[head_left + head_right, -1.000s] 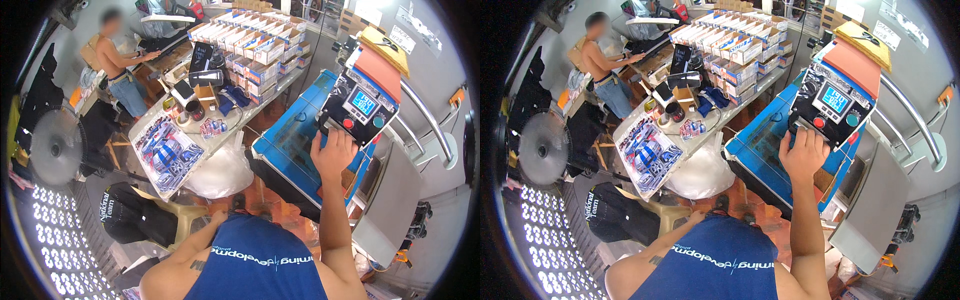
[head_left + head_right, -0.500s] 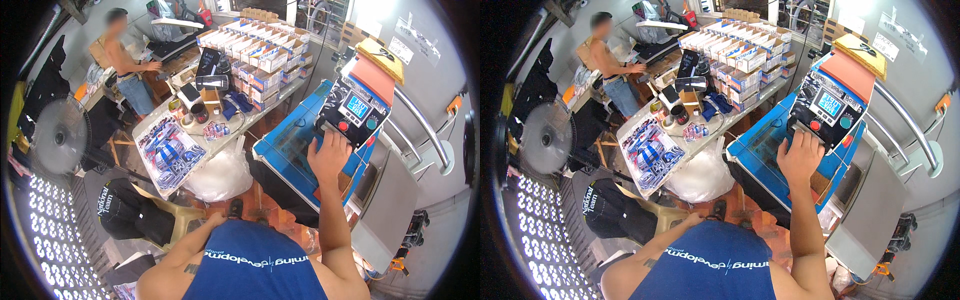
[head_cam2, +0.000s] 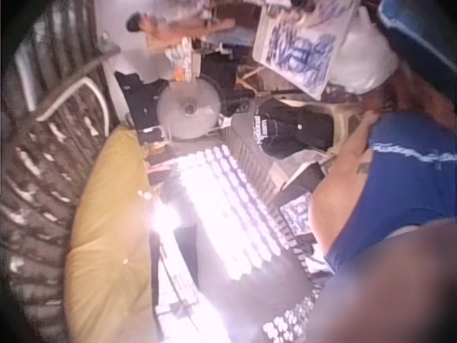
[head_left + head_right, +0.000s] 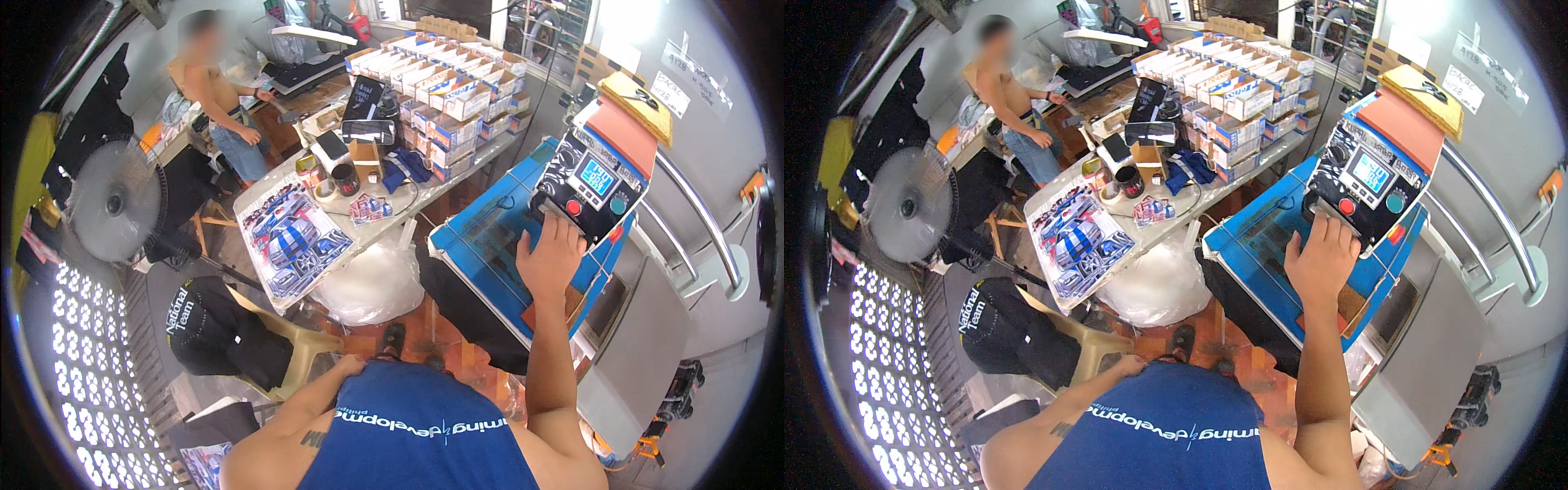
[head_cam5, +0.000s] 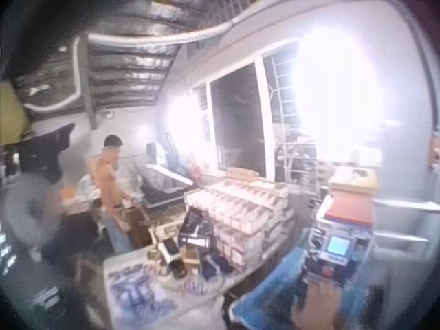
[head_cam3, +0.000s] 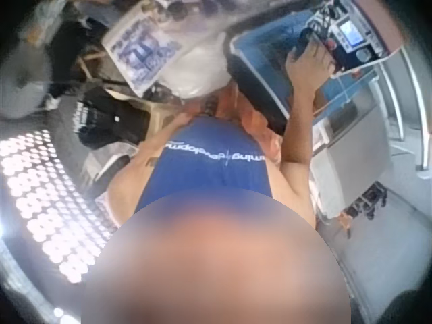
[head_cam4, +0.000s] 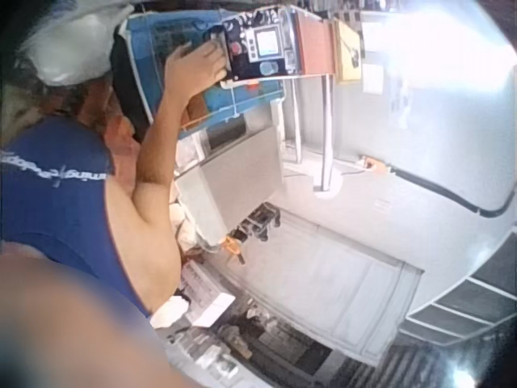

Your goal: The person places a black t-shirt on a heat press, aligns a car graphic transfer, and uses the machine to press the design onto the shirt. They repeat the process with multiple shirts, flipping and repositioning them as needed.

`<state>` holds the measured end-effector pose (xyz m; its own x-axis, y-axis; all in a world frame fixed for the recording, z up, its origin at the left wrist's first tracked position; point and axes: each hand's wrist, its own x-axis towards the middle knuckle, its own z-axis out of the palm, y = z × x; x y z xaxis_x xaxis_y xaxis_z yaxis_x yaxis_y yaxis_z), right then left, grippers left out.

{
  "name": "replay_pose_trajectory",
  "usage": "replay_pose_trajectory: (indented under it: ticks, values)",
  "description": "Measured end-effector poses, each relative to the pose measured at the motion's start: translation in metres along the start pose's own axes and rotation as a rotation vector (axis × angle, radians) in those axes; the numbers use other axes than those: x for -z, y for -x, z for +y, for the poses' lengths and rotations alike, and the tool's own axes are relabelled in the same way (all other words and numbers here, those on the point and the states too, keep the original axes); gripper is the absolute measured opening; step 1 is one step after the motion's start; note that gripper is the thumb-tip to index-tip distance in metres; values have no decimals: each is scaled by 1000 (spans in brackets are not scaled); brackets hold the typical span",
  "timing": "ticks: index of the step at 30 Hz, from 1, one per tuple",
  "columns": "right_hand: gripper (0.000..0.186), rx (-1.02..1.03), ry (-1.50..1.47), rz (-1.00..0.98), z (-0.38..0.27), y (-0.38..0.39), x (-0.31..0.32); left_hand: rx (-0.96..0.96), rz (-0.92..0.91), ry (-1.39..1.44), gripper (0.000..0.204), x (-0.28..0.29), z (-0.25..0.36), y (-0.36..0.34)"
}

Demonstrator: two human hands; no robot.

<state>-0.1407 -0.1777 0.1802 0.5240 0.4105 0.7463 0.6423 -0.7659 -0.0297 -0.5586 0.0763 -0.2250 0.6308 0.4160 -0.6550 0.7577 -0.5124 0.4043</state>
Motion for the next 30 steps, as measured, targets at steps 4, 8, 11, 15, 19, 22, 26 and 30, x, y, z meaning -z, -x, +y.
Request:
replay_pose_trajectory:
  ticks: [4,8,11,15,19,22,26,30]
  values:
    - [56,17,8,-2,0,0,4,38,-51,-10,42,-6,1,2]
    - [57,17,-32,-20,-1,1,9,41,-4,-58,42,-8,-1,3]
    - [58,19,-26,-18,-3,1,10,56,80,103,45,-11,-7,6]
    - [59,-5,-21,-42,-4,1,12,16,44,114,49,-12,-10,14]
    - [60,-15,-35,-45,-5,0,14,13,-23,55,51,-2,-4,16]
    - [60,-30,-3,-59,-6,-1,14,13,-32,-3,52,9,1,11]
    - [62,-44,-2,-66,-7,-2,12,22,-60,129,54,18,-3,-4]
    - [63,-70,-1,-80,-9,-1,13,-8,-48,11,50,21,-11,-30]
